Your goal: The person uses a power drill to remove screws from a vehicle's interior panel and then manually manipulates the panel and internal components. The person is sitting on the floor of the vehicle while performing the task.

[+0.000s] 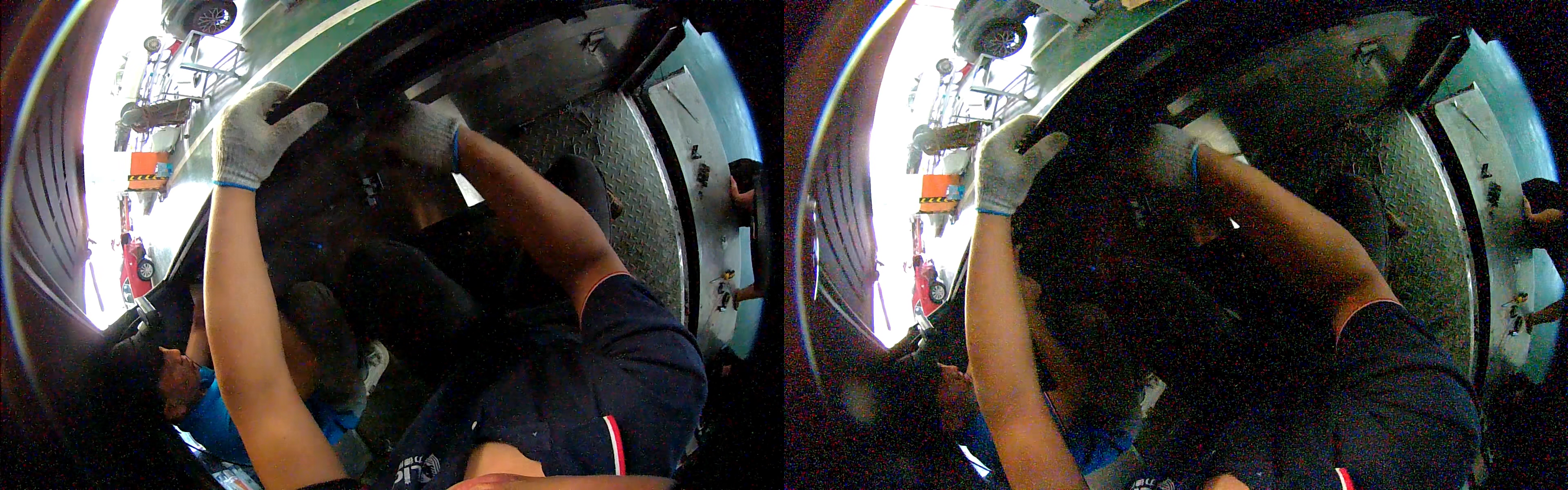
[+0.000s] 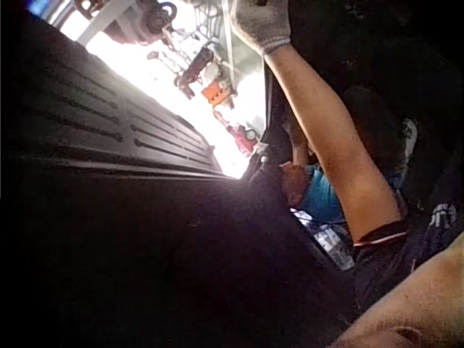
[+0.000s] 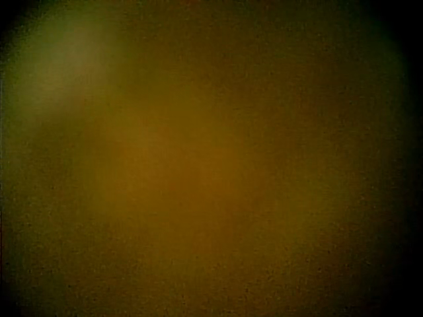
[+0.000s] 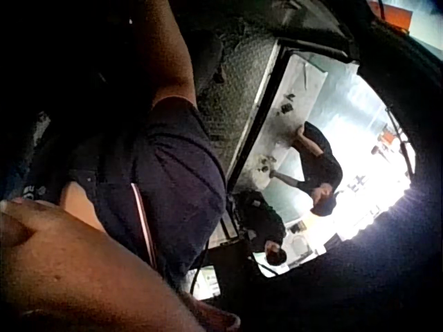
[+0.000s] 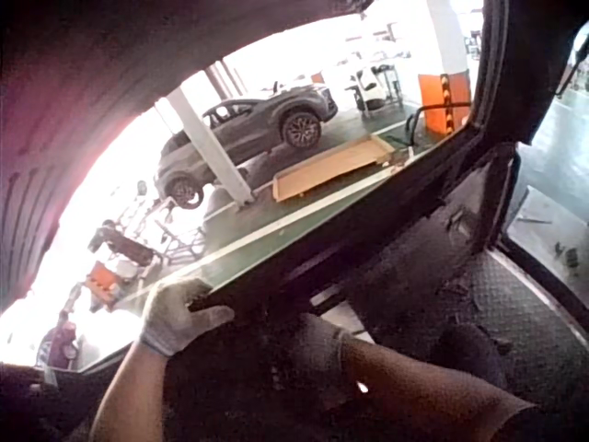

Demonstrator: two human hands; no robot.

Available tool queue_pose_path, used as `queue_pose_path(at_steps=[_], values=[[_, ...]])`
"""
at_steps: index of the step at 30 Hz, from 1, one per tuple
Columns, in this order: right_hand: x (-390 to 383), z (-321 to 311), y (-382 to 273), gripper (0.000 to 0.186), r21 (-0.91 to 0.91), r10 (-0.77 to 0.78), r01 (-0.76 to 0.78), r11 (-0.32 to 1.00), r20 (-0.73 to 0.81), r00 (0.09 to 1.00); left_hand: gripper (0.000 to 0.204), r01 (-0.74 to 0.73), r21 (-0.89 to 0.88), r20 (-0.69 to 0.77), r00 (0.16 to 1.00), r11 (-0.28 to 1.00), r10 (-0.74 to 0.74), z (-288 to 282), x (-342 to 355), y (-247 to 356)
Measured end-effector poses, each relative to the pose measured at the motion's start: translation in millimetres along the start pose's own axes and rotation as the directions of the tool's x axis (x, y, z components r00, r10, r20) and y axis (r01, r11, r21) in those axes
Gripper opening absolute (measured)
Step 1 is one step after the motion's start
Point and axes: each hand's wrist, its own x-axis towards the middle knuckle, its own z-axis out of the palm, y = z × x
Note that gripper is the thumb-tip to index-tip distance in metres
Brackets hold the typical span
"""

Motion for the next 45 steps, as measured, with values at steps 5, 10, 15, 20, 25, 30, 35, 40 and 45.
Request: queue_pose_path(at_steps=[5,10,15,20,25,30,35,40,45], values=[[20.1,15.2,13.6,0.029,0.290,0.233,-0.235,0.928,0.042,0.972,0.049,0.025,0.003,0.031,0.999,1.000,-0.025,-8.5,-2.3,3.2],[56.4,111.2,-51.6,0.028,0.857,0.803,-0.473,0.205,0.129,0.582,0.050,-0.004,0.022,0.019,1.000,1.000,0.004,0.7,4.3,0.1],[71.7,73.6,-72.5,0.033,0.891,0.640,-0.450,0.056,0.314,0.701,0.050,0.040,0.006,0.018,0.999,0.999,-0.040,-2.4,-2.7,-1.9],[32.1,0.7,-67.8,0.029,0.698,0.527,-0.593,0.401,0.354,0.773,0.061,0.103,-0.044,0.042,0.994,0.994,-0.101,-7.1,-8.4,-8.3],[9.0,43.2,9.0,0.034,0.005,-0.044,0.045,0.999,-0.155,0.987,0.060,0.089,-0.060,0.050,0.995,0.994,-0.086,-2.6,2.2,-1.4],[6.3,24.8,-2.4,0.034,-0.089,-0.026,0.021,0.996,-0.058,0.998,0.052,0.059,-0.027,0.025,0.998,0.998,-0.058,-8.1,-7.0,-7.9],[22.0,26.1,-6.5,0.031,0.328,0.271,-0.254,0.910,-0.005,0.963,0.043,0.029,-0.006,-0.003,1.000,1.000,-0.029,-8.1,-7.0,-4.3],[40.5,85.8,18.4,0.023,0.116,0.404,-0.442,0.890,0.250,0.880,0.039,0.111,-0.238,0.062,0.993,0.965,-0.099,-2.3,-10.5,-3.6],[57.7,122.4,-23.8,0.028,0.610,0.628,-0.456,0.648,-0.089,0.773,0.043,0.021,-0.228,-0.007,1.000,0.973,-0.024,22.9,-3.3,-25.2]])
